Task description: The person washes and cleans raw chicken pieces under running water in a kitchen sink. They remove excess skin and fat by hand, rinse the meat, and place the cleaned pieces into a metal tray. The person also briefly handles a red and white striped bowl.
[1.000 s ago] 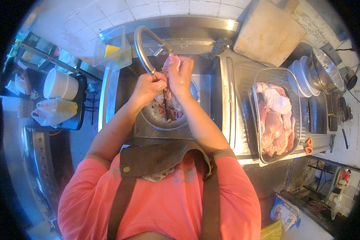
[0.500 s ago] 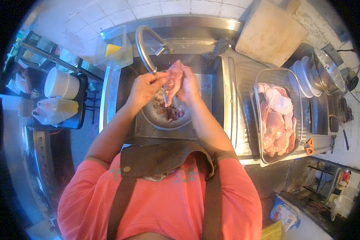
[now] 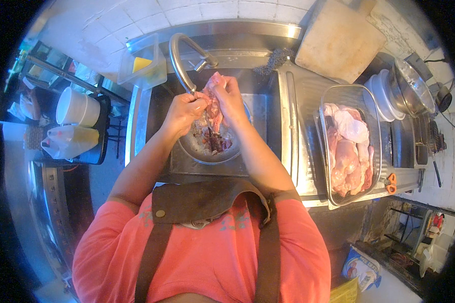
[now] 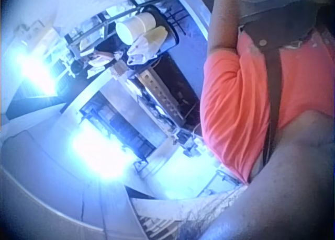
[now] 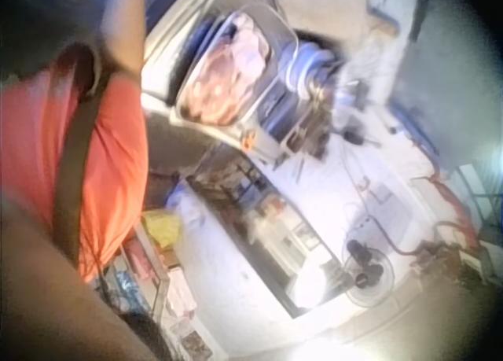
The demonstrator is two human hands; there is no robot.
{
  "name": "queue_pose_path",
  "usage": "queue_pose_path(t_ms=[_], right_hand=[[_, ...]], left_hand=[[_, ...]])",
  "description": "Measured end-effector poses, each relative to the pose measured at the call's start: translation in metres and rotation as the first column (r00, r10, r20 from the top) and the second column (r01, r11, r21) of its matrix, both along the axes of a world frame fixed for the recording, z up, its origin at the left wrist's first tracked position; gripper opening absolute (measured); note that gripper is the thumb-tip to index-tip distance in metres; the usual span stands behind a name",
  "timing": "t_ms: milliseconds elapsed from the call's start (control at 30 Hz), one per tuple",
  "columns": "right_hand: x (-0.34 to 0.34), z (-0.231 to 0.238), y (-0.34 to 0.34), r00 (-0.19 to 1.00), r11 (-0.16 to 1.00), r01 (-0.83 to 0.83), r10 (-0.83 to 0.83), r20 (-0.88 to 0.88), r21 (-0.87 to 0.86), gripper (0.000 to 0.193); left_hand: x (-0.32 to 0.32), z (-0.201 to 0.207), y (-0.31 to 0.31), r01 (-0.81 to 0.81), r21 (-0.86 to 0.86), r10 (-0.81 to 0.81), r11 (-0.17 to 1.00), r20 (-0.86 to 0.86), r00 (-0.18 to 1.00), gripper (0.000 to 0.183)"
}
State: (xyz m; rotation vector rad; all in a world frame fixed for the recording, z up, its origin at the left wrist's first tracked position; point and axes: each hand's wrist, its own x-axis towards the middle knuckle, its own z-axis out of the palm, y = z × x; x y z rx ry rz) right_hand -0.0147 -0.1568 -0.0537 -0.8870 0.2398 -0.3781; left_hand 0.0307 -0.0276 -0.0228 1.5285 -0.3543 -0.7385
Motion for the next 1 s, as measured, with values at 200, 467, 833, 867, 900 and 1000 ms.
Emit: queue_pose_path(t_ms=[200, 467, 833, 867, 900, 1000], right_hand=[[-0.001, -0.016, -0.014, 0.997, 0.957, -0.077, 0.075, 0.016, 0.279, 0.019], [-0.008, -0.023, -0.012, 0.962, 0.784, -0.272, 0.213, 0.17, 0.558, 0.026], [-0.014, -0.003, 0.014, 0.998, 0.992, -0.057, 0.06, -0.024, 0.112, 0.041], [-0.014, -0.009, 0.016, 0.99, 0.99, -0.134, 0.136, -0.046, 0.044, 0.046], [-0.013, -0.012, 0.016, 0.975, 0.977, -0.212, 0.21, -0.074, -0.022, 0.05], [-0.019, -0.003, 0.021, 0.96, 0.964, -0.264, 0.266, -0.089, 0.04, 0.051]], left_hand=[[0.014, 0.01, 0.009, -0.106, -0.313, 0.013, 0.944, -0.286, 0.958, 0.01], [0.005, 0.01, 0.011, -0.093, 0.355, -0.154, 0.93, 0.607, 0.779, 0.031], [0.013, -0.022, -0.021, -0.154, -0.321, 0.195, 0.934, 0.1, 0.976, 0.042], [0.019, -0.023, -0.02, -0.121, -0.187, 0.143, 0.975, 0.109, 0.984, 0.038], [0.021, -0.024, -0.02, -0.106, -0.179, 0.132, 0.978, 0.141, 0.981, 0.037], [0.03, -0.025, -0.023, -0.132, -0.205, 0.143, 0.97, 0.036, 0.989, 0.036]])
